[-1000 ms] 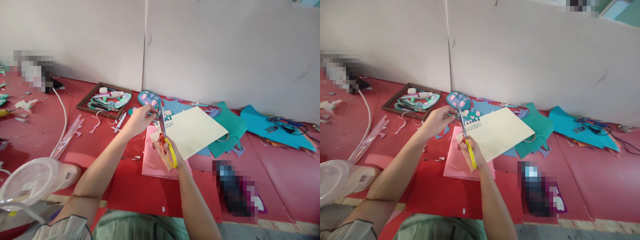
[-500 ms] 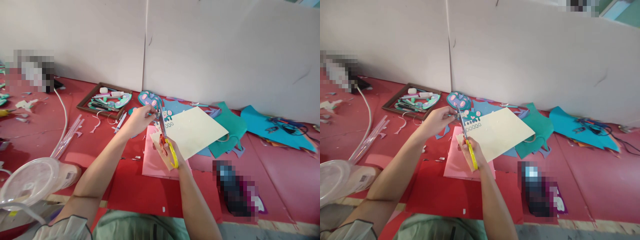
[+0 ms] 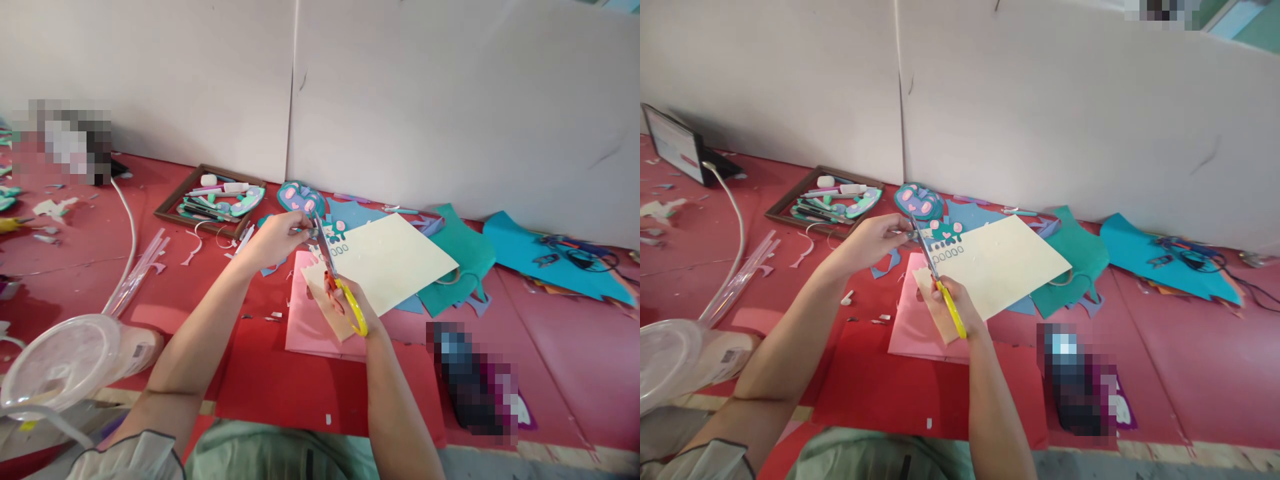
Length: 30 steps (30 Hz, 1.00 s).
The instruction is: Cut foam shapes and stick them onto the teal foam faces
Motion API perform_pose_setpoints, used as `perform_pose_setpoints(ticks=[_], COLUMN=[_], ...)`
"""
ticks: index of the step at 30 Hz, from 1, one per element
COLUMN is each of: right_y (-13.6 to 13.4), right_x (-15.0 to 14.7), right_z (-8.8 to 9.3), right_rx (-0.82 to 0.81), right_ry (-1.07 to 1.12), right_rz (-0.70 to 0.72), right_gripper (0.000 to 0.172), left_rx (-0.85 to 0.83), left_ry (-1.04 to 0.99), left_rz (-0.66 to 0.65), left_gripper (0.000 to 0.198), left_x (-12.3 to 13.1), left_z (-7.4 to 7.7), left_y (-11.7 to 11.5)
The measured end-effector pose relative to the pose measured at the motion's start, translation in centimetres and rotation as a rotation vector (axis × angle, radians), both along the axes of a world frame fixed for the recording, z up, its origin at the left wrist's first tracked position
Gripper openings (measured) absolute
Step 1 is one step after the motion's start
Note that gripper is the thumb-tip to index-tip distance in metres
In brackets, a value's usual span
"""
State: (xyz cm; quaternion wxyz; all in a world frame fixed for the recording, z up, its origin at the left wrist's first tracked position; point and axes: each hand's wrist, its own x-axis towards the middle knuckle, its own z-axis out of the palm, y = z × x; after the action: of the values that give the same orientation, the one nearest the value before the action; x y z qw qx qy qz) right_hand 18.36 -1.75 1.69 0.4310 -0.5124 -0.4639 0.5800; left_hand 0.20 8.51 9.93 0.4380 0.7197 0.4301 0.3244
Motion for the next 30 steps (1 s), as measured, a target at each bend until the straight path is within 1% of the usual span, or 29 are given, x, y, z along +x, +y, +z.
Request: perform_pose_setpoints(ticks=[3, 6, 10, 13, 17, 20, 26, 30], right_y=[0.0, 0.0, 0.0, 0.1, 0.2, 0.3, 0.3, 0.2], right_x=[0.1, 0.1, -0.1, -0.5, -1.0, -1.0, -0.9, -0.9], right_z=[0.2, 0.0, -0.6, -0.9, -1.3, -1.6, -1.7, -1.7], right_rx=[-0.036, -0.032, 0.04, 0.084, 0.123, 0.139, 0.173, 0.187], right_ry=[0.01, 0.005, 0.012, 0.025, 0.004, -0.018, -0.079, -0.1], right_rz=[0.023, 0.016, -0.014, -0.048, -0.112, -0.111, -0.119, -0.11], right_gripper=[0.029, 0.031, 0.035, 0.039, 0.043, 0.046, 0.051, 0.051], left_rx=[0.026, 0.046, 0.043, 0.033, 0.044, 0.041, 0.013, 0.034], left_ry=[0.04, 0.048, 0.062, 0.067, -0.037, -0.12, -0.207, -0.233], left_rz=[0.006, -0.004, -0.012, 0.016, 0.056, 0.108, 0.189, 0.169], left_gripper=[0.008, 0.01, 0.022, 0.027, 0.021, 0.016, 0.01, 0.011], left_x=[-0.3, -0.5, -0.1, 0.9, 2.8, 3.8, 4.4, 4.4], left_z=[-0.1, -0.2, -0.1, -0.4, -1.7, -2.4, -2.6, -2.6], left_y=[0.2, 0.3, 0.0, -0.3, -0.7, -1.1, -1.6, -1.5])
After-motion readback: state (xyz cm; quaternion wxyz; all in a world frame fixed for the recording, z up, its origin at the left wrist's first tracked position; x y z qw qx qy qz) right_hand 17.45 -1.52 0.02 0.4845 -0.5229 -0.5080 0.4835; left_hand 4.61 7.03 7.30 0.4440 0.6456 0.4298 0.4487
